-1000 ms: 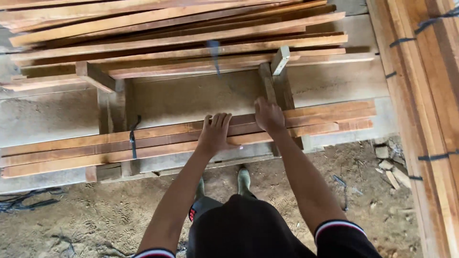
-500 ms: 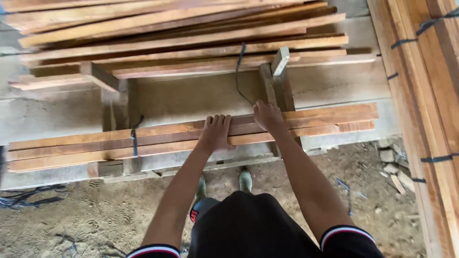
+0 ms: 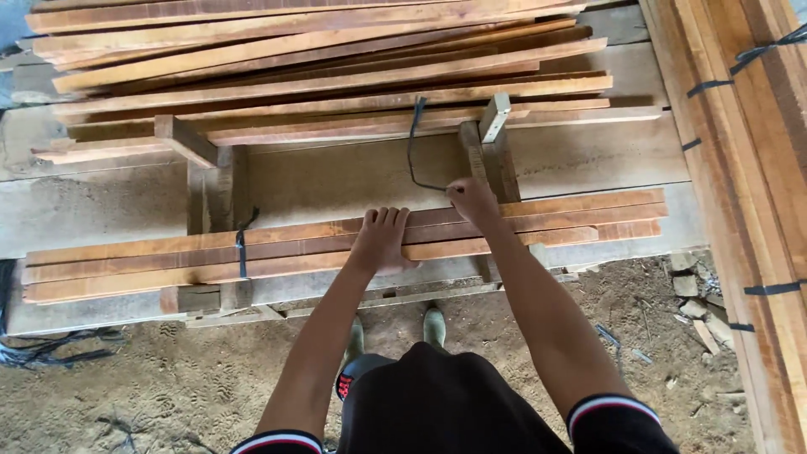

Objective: Bundling wooden slats together using plastic straps.

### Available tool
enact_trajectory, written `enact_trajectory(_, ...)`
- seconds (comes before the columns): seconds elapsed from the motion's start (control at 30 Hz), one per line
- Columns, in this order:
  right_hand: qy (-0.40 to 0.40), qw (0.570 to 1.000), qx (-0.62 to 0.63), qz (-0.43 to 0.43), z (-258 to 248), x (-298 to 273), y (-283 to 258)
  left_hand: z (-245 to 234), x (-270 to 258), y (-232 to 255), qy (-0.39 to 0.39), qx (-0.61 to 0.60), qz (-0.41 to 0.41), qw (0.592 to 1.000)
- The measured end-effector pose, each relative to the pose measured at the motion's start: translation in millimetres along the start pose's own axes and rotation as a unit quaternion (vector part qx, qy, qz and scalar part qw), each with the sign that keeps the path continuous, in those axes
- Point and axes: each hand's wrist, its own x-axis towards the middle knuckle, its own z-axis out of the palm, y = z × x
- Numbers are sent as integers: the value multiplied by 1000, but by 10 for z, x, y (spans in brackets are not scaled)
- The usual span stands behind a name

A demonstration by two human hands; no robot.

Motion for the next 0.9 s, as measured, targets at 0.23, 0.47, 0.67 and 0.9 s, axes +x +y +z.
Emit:
enact_trajectory(0.23, -98, 987, -124, 26, -151, 114, -213, -23, -110, 72, 47, 28, 52, 997)
enact_trajectory(0.47, -117, 987, -103, 30, -29, 302, -28, 1137, -536, 457, 285, 94, 313, 901)
enact_trajectory(0.67, -144, 981, -130, 9, -197, 160, -237, 1465, -434, 588, 201, -117, 215, 948)
enact_trajectory(0.9, -147, 983, -113, -4, -90, 187, -135, 2465, -75, 680, 176, -118, -3, 977)
